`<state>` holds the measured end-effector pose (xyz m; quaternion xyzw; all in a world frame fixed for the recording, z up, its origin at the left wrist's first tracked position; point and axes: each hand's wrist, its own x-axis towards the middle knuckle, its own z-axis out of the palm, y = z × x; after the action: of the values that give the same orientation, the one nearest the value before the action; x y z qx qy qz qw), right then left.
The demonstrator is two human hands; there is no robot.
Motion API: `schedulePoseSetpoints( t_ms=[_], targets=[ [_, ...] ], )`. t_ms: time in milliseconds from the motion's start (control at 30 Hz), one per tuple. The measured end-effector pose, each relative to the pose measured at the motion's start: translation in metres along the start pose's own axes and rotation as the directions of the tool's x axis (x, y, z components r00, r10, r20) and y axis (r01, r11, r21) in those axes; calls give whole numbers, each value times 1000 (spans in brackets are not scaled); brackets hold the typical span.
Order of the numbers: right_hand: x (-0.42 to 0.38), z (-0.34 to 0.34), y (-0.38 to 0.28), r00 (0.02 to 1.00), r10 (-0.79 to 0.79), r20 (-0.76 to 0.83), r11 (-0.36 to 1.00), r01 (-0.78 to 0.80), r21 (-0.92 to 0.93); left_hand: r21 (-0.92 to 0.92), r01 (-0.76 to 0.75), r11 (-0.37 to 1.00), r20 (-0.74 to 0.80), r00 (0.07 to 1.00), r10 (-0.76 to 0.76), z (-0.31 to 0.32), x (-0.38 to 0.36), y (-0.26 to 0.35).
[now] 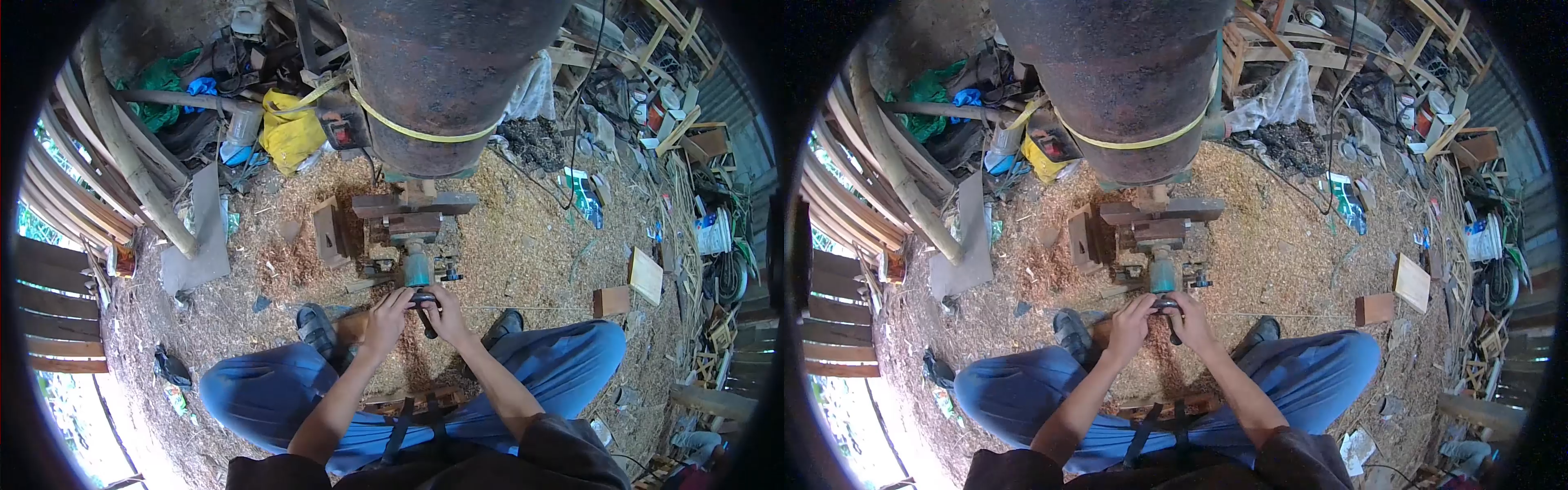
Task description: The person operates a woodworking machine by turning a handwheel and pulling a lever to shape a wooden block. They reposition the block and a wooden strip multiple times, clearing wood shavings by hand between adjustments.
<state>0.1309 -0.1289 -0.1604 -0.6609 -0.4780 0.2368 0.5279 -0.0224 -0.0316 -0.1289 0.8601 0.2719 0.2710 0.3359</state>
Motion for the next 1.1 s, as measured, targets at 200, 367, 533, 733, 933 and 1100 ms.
schedulePoseSetpoints(
  t_ms=[200, 367, 533, 733, 933, 1100],
  targets=[
    [12, -4, -45, 997, 23, 67, 967, -6, -255, -253, 169, 953, -63, 980, -191, 15, -14, -12],
    [12, 2, -46, 977, 127, 172, 891, -37, -452, -355, 202, 913, -136, 955, -264, 28, -27, -22],
    [8, -4, -40, 997, -29, 76, 958, 49, -282, -271, 203, 941, 8, 978, -209, 0, -14, -12],
    [-3, -1, -1, 987, 163, 3, 969, -161, 189, -47, -181, 982, 79, 980, 184, -19, 47, 16],
    [0, 0, 2, 999, 12, -40, 990, -6, 144, 69, -284, 956, 80, 957, 278, 6, 48, -8],
    [4, -6, -2, 999, -36, 18, 996, 34, 78, -15, -266, 964, 25, 964, 266, 18, 46, -16]
  ],
)
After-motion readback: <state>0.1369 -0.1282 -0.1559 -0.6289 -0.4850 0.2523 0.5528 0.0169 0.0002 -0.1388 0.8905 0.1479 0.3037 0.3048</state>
